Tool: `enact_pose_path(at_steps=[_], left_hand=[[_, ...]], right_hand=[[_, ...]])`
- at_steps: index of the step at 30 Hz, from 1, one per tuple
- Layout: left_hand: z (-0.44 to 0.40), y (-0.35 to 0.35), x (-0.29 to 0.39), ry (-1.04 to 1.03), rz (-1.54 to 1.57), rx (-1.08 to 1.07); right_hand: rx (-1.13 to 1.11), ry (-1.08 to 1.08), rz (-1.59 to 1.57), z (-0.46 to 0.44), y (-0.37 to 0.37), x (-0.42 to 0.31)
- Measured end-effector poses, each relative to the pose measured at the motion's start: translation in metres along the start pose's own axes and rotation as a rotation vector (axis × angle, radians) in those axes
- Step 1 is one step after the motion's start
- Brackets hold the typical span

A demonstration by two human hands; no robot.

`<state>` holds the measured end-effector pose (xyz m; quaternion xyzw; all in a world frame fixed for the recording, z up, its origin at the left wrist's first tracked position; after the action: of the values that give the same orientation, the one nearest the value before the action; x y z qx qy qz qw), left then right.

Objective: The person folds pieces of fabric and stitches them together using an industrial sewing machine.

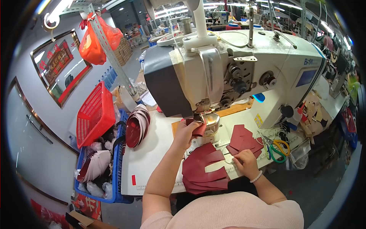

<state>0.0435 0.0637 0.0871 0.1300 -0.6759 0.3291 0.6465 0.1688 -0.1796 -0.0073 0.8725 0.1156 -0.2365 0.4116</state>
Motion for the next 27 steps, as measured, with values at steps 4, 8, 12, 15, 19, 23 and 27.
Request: enact_pose_path(at_steps=[4, 8, 12, 15, 19, 23, 27], left_hand=[[-0.006, 0.005, -0.002, -0.003, -0.003, -0.035], [-0.003, 0.003, 0.0, -0.028, -0.069, -0.044], [-0.003, 0.004, -0.002, -0.033, -0.046, -0.037], [-0.009, 0.005, -0.008, -0.037, 0.005, -0.007], [-0.016, 0.006, -0.011, -0.023, 0.058, 0.068], [-0.02, 0.009, -0.017, -0.024, 0.053, 0.103], [-0.007, 0.008, -0.021, -0.134, 0.427, -0.027]], right_hand=[[0.018, -0.001, -0.003, 0.002, -0.001, 0.001], [0.007, 0.0, -0.003, 0.002, 0.0, 0.0], [0.008, 0.0, 0.006, 0.002, -0.001, -0.001], [0.008, 0.002, 0.016, 0.003, 0.0, -0.002], [0.006, -0.007, 0.019, 0.003, -0.001, -0.001], [0.003, 0.006, 0.019, 0.004, -0.001, -0.001], [0.045, 0.001, -0.038, -0.001, 0.002, -0.003]])
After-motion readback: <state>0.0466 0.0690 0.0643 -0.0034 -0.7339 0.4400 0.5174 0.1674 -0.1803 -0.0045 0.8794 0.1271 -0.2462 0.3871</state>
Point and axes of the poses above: each hand's wrist, its own z-axis away from the middle knuckle, its own y-axis out of the back of the hand, x = y × z, the point moved 2 cm from there along -z, towards the middle knuckle, and after that the axes turned 6 degrees about -x, right-handed, at the moved point
